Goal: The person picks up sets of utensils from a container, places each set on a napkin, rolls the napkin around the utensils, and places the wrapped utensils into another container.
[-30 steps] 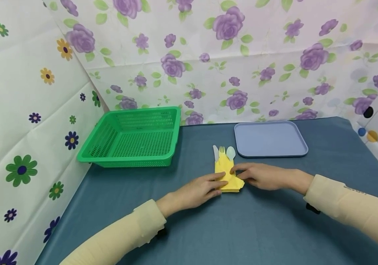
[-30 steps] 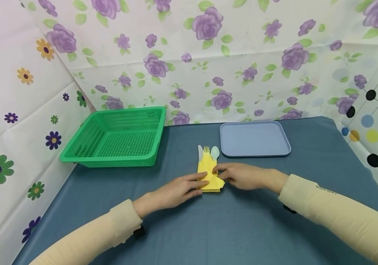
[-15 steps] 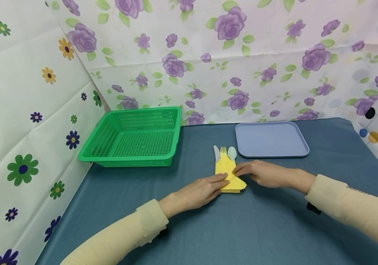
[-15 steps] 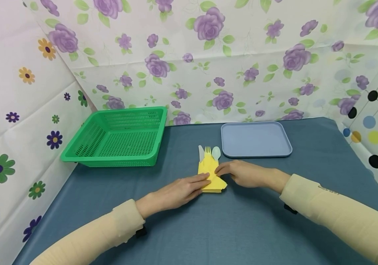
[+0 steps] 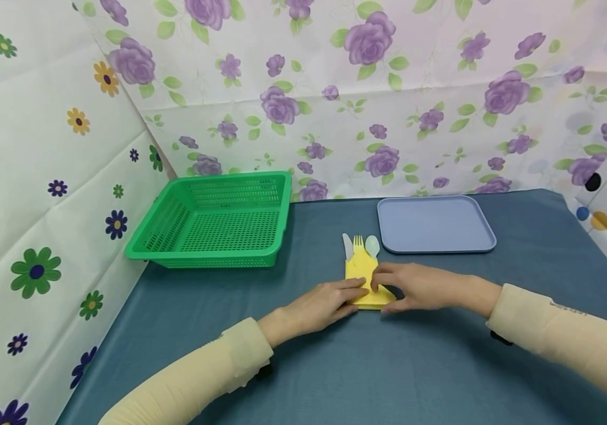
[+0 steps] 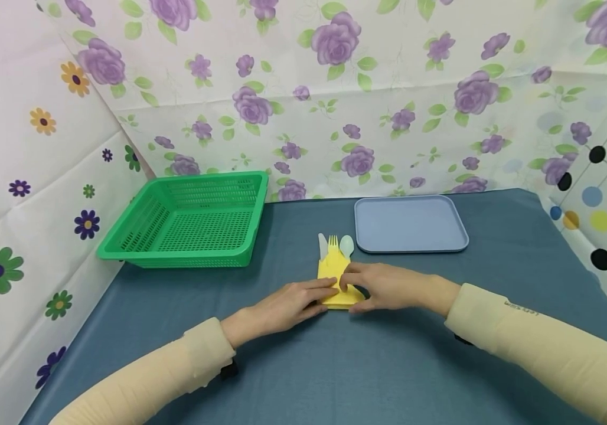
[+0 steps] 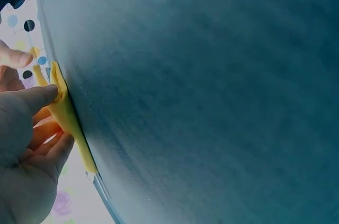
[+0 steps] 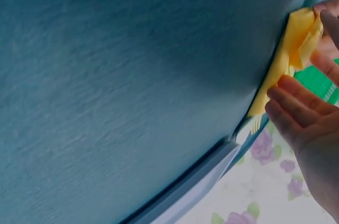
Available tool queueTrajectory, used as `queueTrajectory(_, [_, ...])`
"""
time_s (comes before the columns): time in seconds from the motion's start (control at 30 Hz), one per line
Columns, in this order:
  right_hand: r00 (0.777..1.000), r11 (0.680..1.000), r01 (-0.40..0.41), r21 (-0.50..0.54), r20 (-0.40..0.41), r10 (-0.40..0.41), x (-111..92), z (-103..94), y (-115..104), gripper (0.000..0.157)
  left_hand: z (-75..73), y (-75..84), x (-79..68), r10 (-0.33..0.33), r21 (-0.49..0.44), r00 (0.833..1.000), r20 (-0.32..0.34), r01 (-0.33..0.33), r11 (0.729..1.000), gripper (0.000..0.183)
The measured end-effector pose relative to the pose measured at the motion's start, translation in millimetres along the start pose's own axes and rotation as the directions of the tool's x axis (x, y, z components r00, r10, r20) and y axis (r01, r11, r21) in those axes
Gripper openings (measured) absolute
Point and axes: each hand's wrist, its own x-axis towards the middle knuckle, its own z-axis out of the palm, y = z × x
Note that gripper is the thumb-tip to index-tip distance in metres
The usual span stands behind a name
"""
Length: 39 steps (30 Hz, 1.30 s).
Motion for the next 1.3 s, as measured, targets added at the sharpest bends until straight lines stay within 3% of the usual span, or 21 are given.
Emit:
queueTrajectory(0.17, [0.994,0.983,0.09,-0.157,-0.045,-0.099,3,4.2,-4,0.023,0.6,-2.8,0.3,-0.037,-0.067,0.999,-0.012,0.036,0.997,0.051])
queueTrajectory(0.3, [0.991,0.973,0.113,-0.2,-0.051,-0.126,2,5.0,-3,0.021,0.8,-4.2,1.4,-0.075,-0.122,0.997,-0.022,0.072,0.99,0.046])
queueTrajectory(0.67, [0.986,0.969,0.155,-0.191,-0.034,-0.164,0,5.3,1,0.017,-0.7,-8.4,1.5,-0.044,-0.152,0.999,-0.005,0.043,0.987,0.053])
queueTrajectory(0.9, [0.99,0.981,0.135,-0.139,-0.018,-0.139,1,4.3,0,0.014,-2.4,-14.0,1.7,0.024,-0.155,1.0,-0.003,-0.024,0.988,0.025])
queueTrajectory(1.3, [0.993,0.981,0.113,-0.156,-0.026,-0.119,1,4.1,-3,0.014,-4.2,-14.8,4.6,0.035,-0.112,0.999,-0.017,-0.036,0.993,0.026])
